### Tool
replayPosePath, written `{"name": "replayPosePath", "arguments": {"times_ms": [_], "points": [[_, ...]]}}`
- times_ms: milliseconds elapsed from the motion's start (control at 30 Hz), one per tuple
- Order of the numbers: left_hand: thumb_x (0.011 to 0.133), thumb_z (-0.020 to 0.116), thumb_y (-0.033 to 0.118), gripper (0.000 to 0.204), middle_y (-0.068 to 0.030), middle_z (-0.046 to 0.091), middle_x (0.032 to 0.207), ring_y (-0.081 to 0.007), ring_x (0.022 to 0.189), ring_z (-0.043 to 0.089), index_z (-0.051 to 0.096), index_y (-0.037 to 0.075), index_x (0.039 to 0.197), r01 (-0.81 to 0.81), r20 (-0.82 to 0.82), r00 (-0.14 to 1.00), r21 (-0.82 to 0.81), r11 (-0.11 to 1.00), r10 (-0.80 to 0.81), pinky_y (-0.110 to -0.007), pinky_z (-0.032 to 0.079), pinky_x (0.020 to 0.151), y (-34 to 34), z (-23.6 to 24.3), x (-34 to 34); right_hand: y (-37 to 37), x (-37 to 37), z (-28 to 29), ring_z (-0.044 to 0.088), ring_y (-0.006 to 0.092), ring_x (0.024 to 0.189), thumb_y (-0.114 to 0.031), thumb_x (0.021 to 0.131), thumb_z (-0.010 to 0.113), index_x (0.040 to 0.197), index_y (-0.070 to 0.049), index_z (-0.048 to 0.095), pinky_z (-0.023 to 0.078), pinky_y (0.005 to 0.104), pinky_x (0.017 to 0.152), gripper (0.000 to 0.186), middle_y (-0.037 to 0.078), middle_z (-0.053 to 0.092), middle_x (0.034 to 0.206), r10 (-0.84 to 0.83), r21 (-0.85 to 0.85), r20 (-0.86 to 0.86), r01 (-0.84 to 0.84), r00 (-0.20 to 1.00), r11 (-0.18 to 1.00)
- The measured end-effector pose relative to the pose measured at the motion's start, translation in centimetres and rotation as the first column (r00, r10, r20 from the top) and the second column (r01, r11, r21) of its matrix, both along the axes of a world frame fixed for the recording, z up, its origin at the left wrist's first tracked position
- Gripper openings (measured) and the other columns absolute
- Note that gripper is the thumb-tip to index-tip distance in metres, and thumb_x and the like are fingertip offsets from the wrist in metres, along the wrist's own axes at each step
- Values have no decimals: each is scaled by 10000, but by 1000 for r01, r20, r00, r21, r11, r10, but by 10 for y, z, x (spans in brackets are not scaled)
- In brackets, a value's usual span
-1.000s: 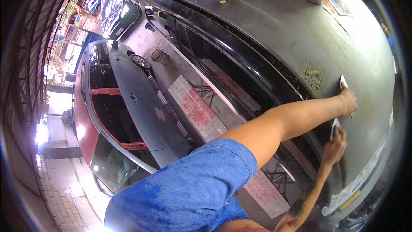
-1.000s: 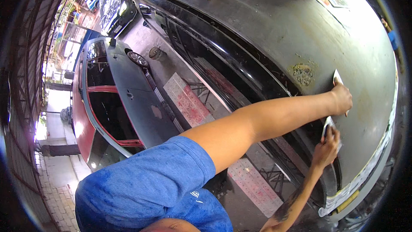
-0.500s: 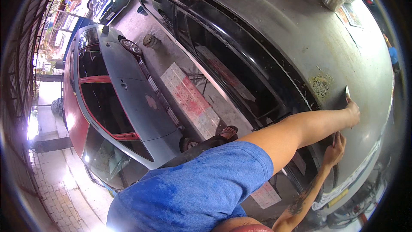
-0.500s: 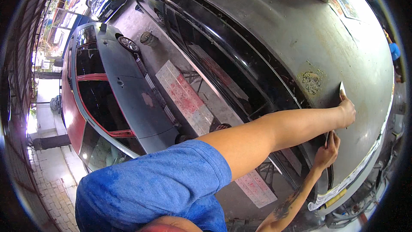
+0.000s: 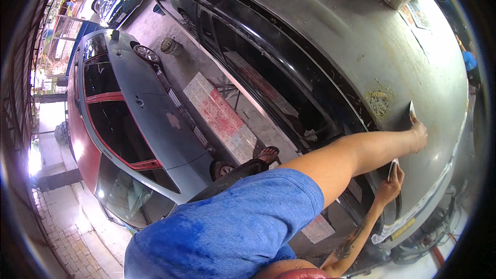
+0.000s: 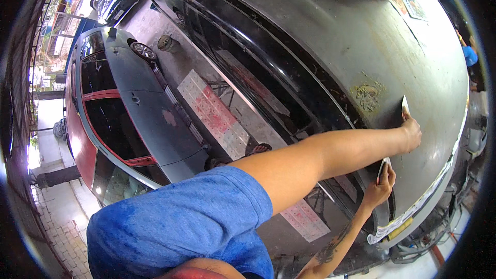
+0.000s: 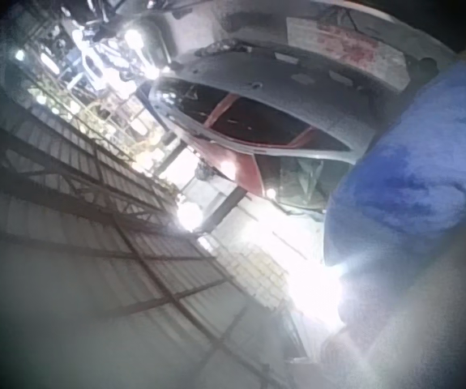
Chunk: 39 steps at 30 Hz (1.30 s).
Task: The person scrapes dried filler from a car hood using a putty knife, then applies a fresh layer of filler with a brush. They smooth the filler with a sanding block and continue applying filler to the hood surface.
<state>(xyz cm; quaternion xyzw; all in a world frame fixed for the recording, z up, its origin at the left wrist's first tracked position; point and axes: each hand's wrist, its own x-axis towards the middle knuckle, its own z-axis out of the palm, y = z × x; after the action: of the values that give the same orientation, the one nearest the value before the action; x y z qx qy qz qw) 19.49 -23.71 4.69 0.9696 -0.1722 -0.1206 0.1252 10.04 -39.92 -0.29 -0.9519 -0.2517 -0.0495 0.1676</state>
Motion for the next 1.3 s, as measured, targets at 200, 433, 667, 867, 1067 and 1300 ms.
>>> {"name": "replayPosePath", "arguments": {"times_ms": [200,433,667,867,1067,1300], "points": [[922,583,253,313,-85,651,1271,-357,1209,579,694,150,1196,-36,12,999,7,999,36,-832,352,889,1,-4,-1,-8,4,1,651,309,1022,63,808,533,1231,-86,673,498,380,892,470,116,663,1090,17,154,-54,-9,998,988],[883,648,425,331,-54,688,1177,-287,1147,629,725,192,1105,-122,50,992,53,991,119,-669,480,886,4,-13,0,-33,16,-7,649,324,1009,-48,852,569,1192,-80,686,504,388,894,360,126,664,1124,-27,161,141,4,990,987],[895,527,135,324,-112,698,989,-334,957,688,683,240,1159,-60,221,975,122,991,32,-473,553,792,18,-11,-36,-63,-3,10,650,305,1026,-102,849,631,1150,-141,709,519,389,842,313,67,666,1133,-119,148,28,114,992,982],[873,526,46,467,-95,654,1105,-331,1007,661,640,277,1263,-79,301,953,160,984,27,-508,531,833,-7,-11,-46,-93,19,-8,655,315,957,-234,863,628,1116,-179,710,524,423,774,271,52,669,1081,-154,246,115,123,981,962],[837,577,37,519,-127,612,1277,-404,1143,602,617,283,1292,14,306,946,282,959,-104,-556,518,889,-46,-14,-55,-140,7,-27,668,301,955,-98,834,646,1130,-178,722,537,391,805,316,30,676,1112,-228,253,43,210,973,944],[933,533,161,409,-133,591,1339,-420,1170,591,596,292,1316,38,361,923,262,964,-134,-602,496,899,-53,-39,-33,-174,9,-28,682,276,922,-99,773,722,1099,-204,735,538,373,756,343,8,687,1054,-322,239,-91,335,942,911]]}}
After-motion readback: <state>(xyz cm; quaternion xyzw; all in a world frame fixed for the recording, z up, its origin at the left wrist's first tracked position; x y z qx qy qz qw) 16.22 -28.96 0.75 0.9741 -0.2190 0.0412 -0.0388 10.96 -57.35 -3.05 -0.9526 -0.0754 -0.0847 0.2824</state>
